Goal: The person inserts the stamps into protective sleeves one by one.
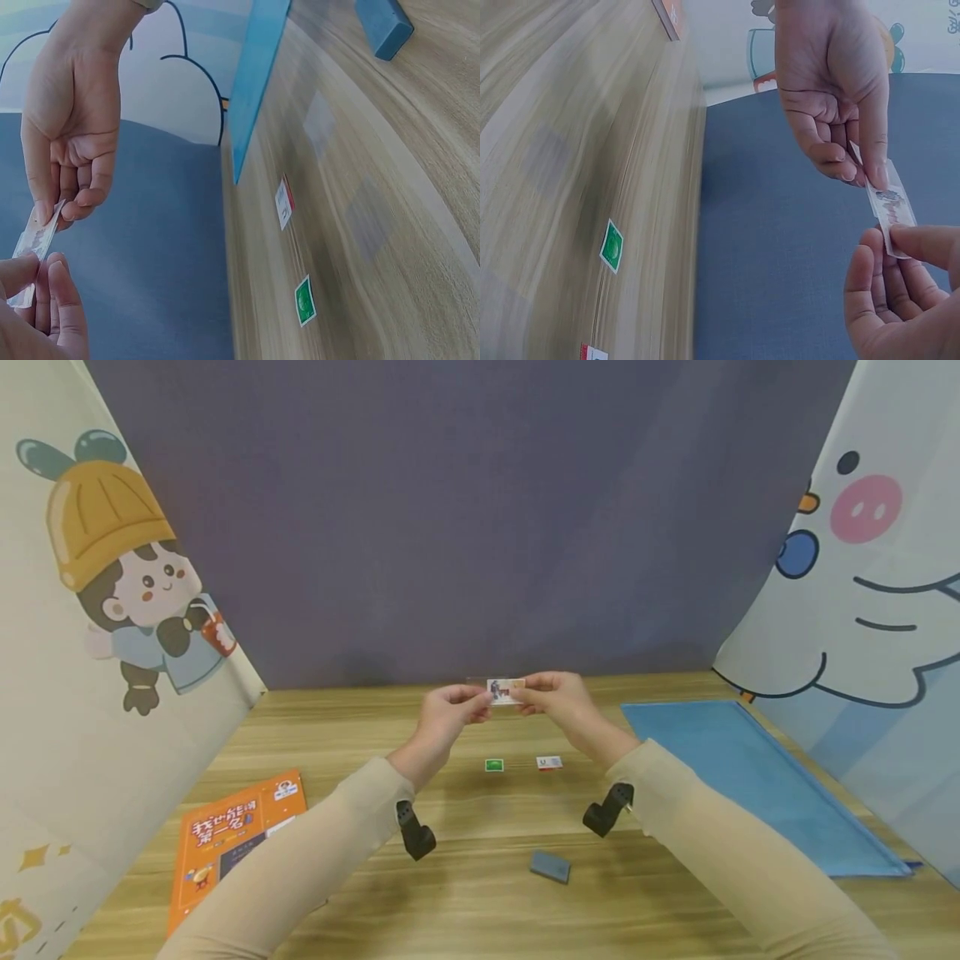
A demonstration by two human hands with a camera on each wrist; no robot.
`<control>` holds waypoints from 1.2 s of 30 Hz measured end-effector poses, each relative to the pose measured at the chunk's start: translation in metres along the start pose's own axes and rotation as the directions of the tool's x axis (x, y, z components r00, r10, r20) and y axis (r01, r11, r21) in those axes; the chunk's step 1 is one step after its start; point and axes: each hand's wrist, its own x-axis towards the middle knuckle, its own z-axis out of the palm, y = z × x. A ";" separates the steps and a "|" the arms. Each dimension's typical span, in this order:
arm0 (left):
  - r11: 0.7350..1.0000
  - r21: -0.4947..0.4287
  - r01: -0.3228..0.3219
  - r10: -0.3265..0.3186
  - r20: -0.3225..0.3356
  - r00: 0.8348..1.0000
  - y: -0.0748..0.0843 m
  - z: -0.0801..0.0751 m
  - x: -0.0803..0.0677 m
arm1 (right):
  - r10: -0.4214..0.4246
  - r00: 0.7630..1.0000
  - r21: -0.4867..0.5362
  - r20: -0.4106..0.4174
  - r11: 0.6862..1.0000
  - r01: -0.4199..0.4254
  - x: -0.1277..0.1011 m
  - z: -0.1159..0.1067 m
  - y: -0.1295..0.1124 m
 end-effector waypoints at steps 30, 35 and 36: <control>0.997 -0.046 0.064 -0.063 0.026 0.998 0.001 -0.004 0.000 | -0.018 0.972 0.128 0.233 0.992 -0.013 0.003 -0.010 -0.001; 0.997 -0.045 0.069 -0.067 0.037 0.997 0.000 -0.004 -0.001 | -0.020 0.979 0.106 0.203 0.994 -0.002 0.004 -0.009 0.002; 0.997 -0.045 0.069 -0.067 0.039 0.997 0.000 -0.004 -0.002 | -0.023 0.981 0.099 0.191 0.995 0.005 0.004 -0.008 0.003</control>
